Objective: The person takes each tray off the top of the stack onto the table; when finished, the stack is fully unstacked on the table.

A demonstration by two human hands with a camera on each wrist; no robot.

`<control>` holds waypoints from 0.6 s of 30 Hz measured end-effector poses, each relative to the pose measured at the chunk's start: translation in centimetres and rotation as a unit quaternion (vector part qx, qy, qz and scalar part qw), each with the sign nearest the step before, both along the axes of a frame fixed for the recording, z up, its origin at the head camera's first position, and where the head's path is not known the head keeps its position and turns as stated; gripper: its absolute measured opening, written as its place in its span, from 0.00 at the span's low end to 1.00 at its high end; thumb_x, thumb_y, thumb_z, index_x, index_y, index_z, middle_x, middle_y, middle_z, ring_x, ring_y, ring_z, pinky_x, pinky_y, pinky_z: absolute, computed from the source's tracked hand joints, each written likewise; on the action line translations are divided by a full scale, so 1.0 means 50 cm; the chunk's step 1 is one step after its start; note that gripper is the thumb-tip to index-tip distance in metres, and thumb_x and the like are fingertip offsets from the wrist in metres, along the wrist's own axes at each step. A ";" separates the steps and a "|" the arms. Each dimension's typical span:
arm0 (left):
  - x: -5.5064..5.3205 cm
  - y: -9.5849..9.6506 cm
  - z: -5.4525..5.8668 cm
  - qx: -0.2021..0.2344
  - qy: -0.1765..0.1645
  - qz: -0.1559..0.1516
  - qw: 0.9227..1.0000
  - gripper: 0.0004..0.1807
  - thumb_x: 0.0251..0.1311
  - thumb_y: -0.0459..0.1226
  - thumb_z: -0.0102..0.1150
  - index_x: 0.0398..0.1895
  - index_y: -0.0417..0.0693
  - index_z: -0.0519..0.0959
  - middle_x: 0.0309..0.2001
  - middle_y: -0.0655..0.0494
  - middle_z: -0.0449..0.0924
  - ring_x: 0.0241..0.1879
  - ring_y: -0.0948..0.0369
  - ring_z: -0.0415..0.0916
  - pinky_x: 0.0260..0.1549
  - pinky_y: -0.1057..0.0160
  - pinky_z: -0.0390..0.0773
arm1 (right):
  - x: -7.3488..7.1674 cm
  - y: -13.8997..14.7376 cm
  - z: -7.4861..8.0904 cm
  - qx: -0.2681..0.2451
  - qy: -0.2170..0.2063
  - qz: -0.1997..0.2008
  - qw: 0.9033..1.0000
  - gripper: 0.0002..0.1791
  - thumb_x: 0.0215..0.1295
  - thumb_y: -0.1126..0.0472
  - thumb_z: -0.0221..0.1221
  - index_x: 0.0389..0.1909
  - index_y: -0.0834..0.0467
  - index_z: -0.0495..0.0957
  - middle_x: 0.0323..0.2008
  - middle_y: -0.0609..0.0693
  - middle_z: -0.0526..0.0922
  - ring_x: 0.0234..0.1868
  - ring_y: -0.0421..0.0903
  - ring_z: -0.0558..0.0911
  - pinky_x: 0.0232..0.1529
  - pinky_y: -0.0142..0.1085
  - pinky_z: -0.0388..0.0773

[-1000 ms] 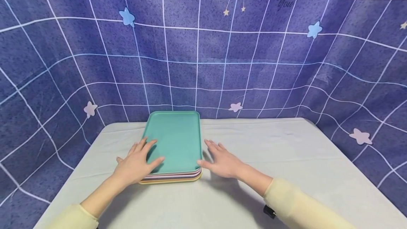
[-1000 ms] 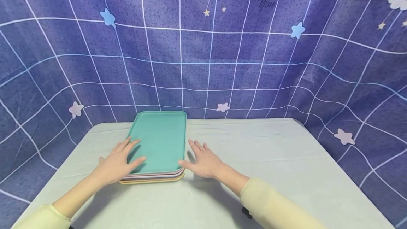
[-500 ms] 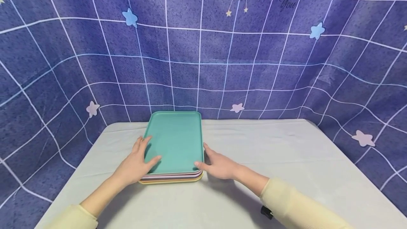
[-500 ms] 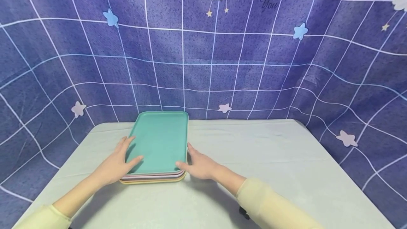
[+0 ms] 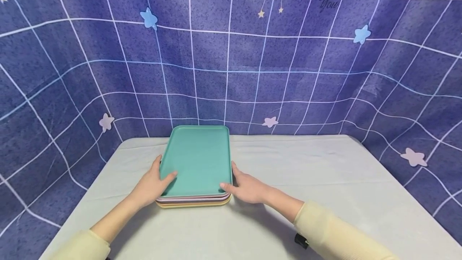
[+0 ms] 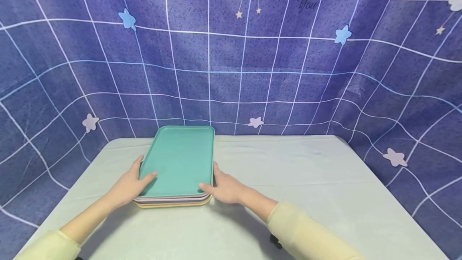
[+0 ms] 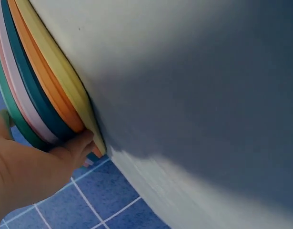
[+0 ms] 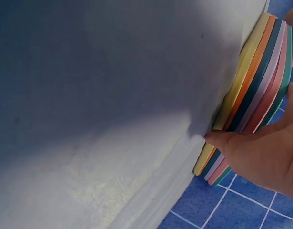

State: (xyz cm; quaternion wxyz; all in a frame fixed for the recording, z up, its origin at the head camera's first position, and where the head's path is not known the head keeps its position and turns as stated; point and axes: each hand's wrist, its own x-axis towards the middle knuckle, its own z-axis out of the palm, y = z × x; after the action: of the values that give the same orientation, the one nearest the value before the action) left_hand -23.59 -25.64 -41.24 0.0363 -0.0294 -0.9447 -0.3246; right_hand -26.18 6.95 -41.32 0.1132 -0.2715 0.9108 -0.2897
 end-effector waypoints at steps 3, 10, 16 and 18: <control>-0.002 -0.008 0.001 0.028 -0.027 0.010 0.999 0.49 0.75 0.54 0.49 0.77 0.25 0.41 0.70 0.20 0.55 0.67 0.28 0.60 0.62 0.33 0.66 | 0.000 -0.001 0.000 0.002 -0.002 0.001 1.000 0.54 0.74 0.32 0.47 0.80 0.67 0.37 0.75 0.65 0.59 0.74 0.57 0.62 0.73 0.48 0.61; -0.011 -0.022 -0.003 0.194 -0.094 0.024 0.976 0.40 0.77 0.45 0.48 0.80 0.33 0.44 0.78 0.29 0.41 0.76 0.35 0.40 0.72 0.37 0.50 | -0.004 0.003 0.001 0.003 -0.005 0.000 1.000 0.54 0.73 0.31 0.48 0.80 0.64 0.36 0.76 0.64 0.58 0.75 0.56 0.61 0.73 0.48 0.60; -0.006 -0.018 -0.008 0.240 -0.124 0.037 0.962 0.40 0.78 0.42 0.44 0.81 0.39 0.38 0.79 0.30 0.39 0.77 0.36 0.38 0.72 0.37 0.45 | -0.004 0.001 0.001 0.000 -0.011 0.001 1.000 0.55 0.73 0.31 0.48 0.80 0.65 0.37 0.75 0.64 0.59 0.74 0.57 0.62 0.73 0.48 0.60; -0.005 -0.018 -0.010 0.251 -0.131 0.038 0.958 0.39 0.78 0.41 0.42 0.82 0.40 0.36 0.79 0.31 0.38 0.77 0.36 0.37 0.72 0.36 0.45 | -0.003 0.000 0.001 0.000 -0.011 0.002 1.000 0.55 0.73 0.32 0.48 0.80 0.65 0.37 0.75 0.65 0.60 0.74 0.57 0.63 0.73 0.49 0.61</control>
State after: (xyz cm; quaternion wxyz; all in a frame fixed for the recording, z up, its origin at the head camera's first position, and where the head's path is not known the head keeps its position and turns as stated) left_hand -23.84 -26.52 -41.76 -0.0691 0.0594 -0.8299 -0.5505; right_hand -26.34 6.96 -41.25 0.1233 -0.2700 0.9091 -0.2924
